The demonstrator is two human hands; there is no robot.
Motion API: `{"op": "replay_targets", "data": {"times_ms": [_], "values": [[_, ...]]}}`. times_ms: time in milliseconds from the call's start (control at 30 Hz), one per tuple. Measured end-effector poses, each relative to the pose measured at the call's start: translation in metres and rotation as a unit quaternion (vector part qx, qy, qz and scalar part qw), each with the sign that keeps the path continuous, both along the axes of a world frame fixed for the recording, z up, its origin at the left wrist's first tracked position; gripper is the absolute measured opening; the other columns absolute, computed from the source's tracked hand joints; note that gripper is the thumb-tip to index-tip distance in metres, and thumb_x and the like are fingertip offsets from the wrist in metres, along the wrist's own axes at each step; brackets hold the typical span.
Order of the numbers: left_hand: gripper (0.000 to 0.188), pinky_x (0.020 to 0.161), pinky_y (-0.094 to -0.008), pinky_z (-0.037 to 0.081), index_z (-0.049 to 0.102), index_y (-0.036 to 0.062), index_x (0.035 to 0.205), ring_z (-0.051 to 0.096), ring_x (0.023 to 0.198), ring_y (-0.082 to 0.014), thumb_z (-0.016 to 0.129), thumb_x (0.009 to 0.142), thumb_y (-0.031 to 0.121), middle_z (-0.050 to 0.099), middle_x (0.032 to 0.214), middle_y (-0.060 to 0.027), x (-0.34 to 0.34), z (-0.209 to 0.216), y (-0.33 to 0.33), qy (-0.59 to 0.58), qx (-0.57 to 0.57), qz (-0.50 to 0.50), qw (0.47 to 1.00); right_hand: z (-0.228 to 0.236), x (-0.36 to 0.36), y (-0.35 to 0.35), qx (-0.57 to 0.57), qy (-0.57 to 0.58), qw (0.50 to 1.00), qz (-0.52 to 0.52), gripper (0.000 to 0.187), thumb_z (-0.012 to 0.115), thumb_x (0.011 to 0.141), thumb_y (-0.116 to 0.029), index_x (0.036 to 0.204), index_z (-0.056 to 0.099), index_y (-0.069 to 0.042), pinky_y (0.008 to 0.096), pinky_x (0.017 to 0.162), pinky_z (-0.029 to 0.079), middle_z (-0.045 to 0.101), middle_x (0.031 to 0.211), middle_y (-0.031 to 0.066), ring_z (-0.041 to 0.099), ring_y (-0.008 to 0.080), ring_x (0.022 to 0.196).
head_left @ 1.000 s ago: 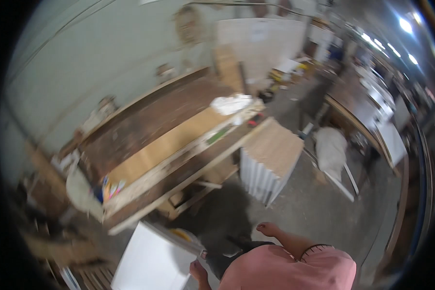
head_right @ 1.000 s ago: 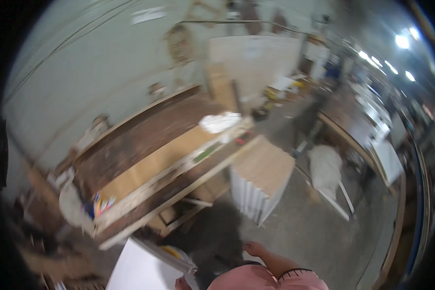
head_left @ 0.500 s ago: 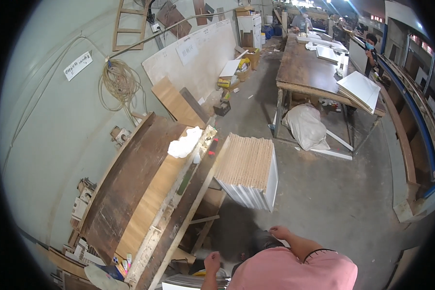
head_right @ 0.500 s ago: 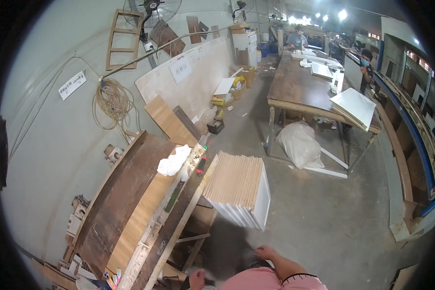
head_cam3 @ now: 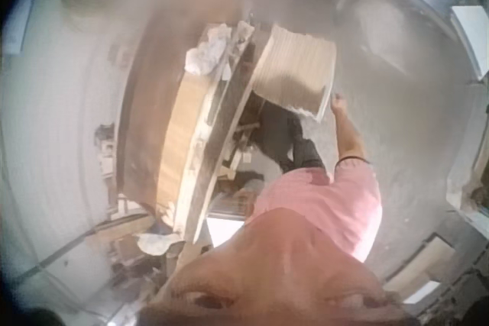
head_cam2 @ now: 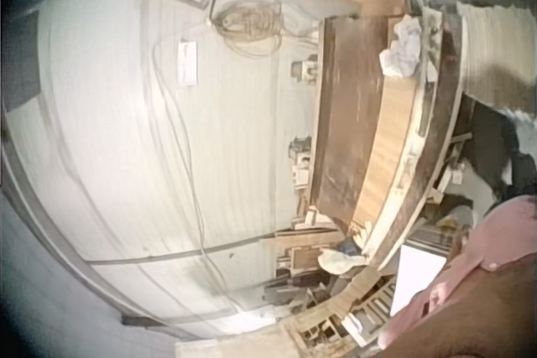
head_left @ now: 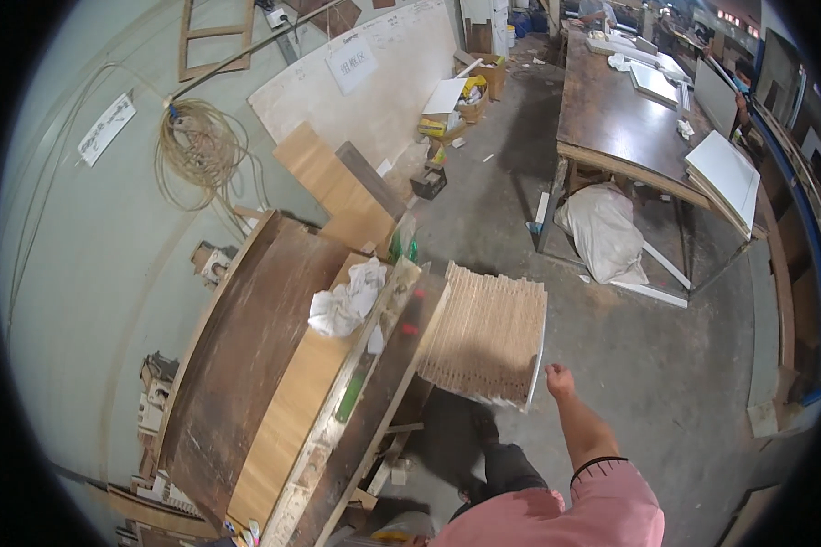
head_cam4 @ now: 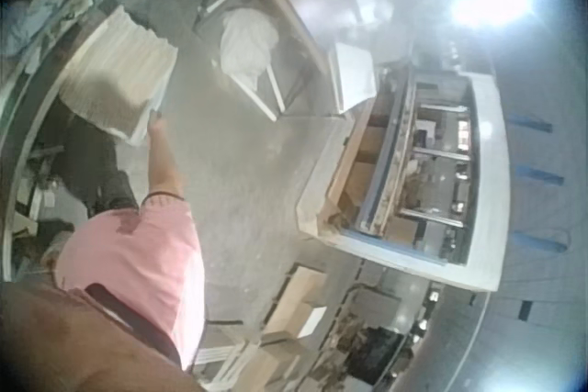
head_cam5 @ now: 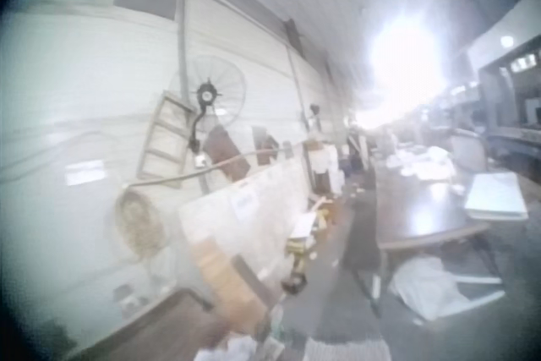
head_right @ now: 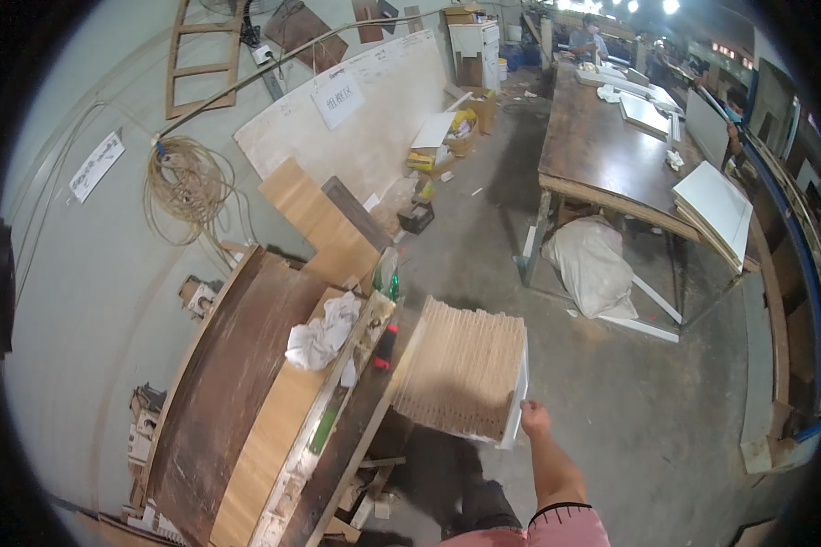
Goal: The person places white cabinet door panels on a worktable one at a time by hand, touches and presses the edges, and removes each panel to stack it on a pile on the floor.
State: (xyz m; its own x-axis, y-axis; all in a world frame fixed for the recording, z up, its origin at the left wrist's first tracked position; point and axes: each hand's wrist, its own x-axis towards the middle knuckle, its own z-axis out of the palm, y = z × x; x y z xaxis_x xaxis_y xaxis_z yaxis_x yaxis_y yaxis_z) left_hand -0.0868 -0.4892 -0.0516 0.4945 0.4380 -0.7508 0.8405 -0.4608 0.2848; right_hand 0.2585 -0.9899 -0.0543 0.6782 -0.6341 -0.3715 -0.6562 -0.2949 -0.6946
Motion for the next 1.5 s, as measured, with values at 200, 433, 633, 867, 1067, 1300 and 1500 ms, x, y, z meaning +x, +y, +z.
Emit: {"op": "replay_targets", "data": {"times_ms": [200, 433, 633, 867, 1067, 1300, 1500], "values": [[0.042, 0.085, -0.0433, 0.050, 0.060, 0.0082, 0.129, 0.065, 0.097, -0.0312, 0.060, 0.095, 0.034, 0.068, 0.108, -0.0181, 0.059, 0.018, -0.010, 0.020, -0.007, 0.042, 0.999, -0.141, 0.070, -0.011, 0.179, -0.013, 0.973, -0.147, 0.062, 0.055, 0.094, -0.049, 0.123, 0.064, 0.005, 0.0394, 0.107, 0.040, 0.063, 0.127, 0.0230, 0.057, 0.0349, 0.123], [0.042, 0.088, -0.0443, 0.048, 0.056, 0.0124, 0.136, 0.062, 0.099, -0.0293, 0.055, 0.099, 0.032, 0.067, 0.114, -0.0149, 0.113, 0.036, -0.014, -0.048, -0.053, 0.115, 0.991, -0.121, 0.098, 0.012, 0.319, 0.020, 0.928, -0.190, 0.075, 0.061, 0.089, -0.056, 0.136, 0.053, 0.002, 0.0420, 0.104, 0.040, 0.058, 0.135, 0.0167, 0.053, 0.0336, 0.125], [0.039, 0.094, -0.0428, 0.047, 0.060, 0.0084, 0.131, 0.059, 0.111, -0.0327, 0.056, 0.099, 0.030, 0.064, 0.123, -0.0157, 0.187, 0.080, -0.026, -0.124, -0.173, -0.012, 0.977, -0.038, 0.061, 0.004, 0.311, 0.033, 0.927, -0.207, 0.056, 0.060, 0.090, -0.058, 0.118, 0.063, -0.009, 0.0411, 0.082, 0.043, 0.064, 0.104, 0.0065, 0.059, 0.0211, 0.091], [0.069, 0.106, -0.0399, 0.042, 0.054, -0.0023, 0.134, 0.054, 0.126, -0.0379, 0.073, 0.085, 0.042, 0.056, 0.133, -0.0270, 0.261, 0.131, -0.104, -0.308, -0.237, -0.415, 0.823, 0.122, 0.021, 0.045, 0.447, -0.197, 0.856, -0.169, 0.060, 0.043, 0.091, -0.067, 0.102, 0.062, -0.012, 0.0261, 0.053, 0.034, 0.055, 0.077, -0.0021, 0.049, 0.0116, 0.063], [0.068, 0.108, -0.0420, 0.039, 0.045, -0.0038, 0.139, 0.051, 0.127, -0.0373, 0.072, 0.088, 0.032, 0.051, 0.137, -0.0245, 0.266, 0.213, -0.151, -0.484, -0.326, -0.313, 0.750, 0.327, 0.008, 0.160, 0.643, -0.351, 0.677, 0.073, 0.081, 0.044, 0.089, -0.069, 0.131, 0.057, 0.000, 0.0448, 0.084, 0.057, 0.069, 0.114, 0.0133, 0.069, 0.0264, 0.100], [0.025, 0.076, -0.0287, 0.043, 0.062, -0.0074, 0.110, 0.051, 0.085, -0.0103, 0.060, 0.099, 0.015, 0.061, 0.097, -0.0012, 0.280, 0.288, -0.019, -0.623, -0.399, 0.139, 0.658, 0.347, 0.001, 0.289, 0.187, -0.336, 0.833, 0.398, 0.059, 0.056, 0.098, -0.039, 0.144, 0.046, -0.003, 0.0377, 0.110, 0.036, 0.050, 0.144, 0.0164, 0.048, 0.0265, 0.132], [0.034, 0.090, -0.0387, 0.049, 0.056, -0.0007, 0.122, 0.059, 0.103, -0.0202, 0.061, 0.099, 0.025, 0.061, 0.111, -0.0071, 0.236, 0.327, 0.117, -0.535, -0.484, 0.430, 0.543, 0.088, -0.065, 0.219, -0.046, -0.241, 0.966, 0.081, 0.054, 0.060, 0.097, -0.031, 0.137, 0.051, 0.004, 0.0412, 0.108, 0.038, 0.052, 0.139, 0.0193, 0.048, 0.0316, 0.129]]}}
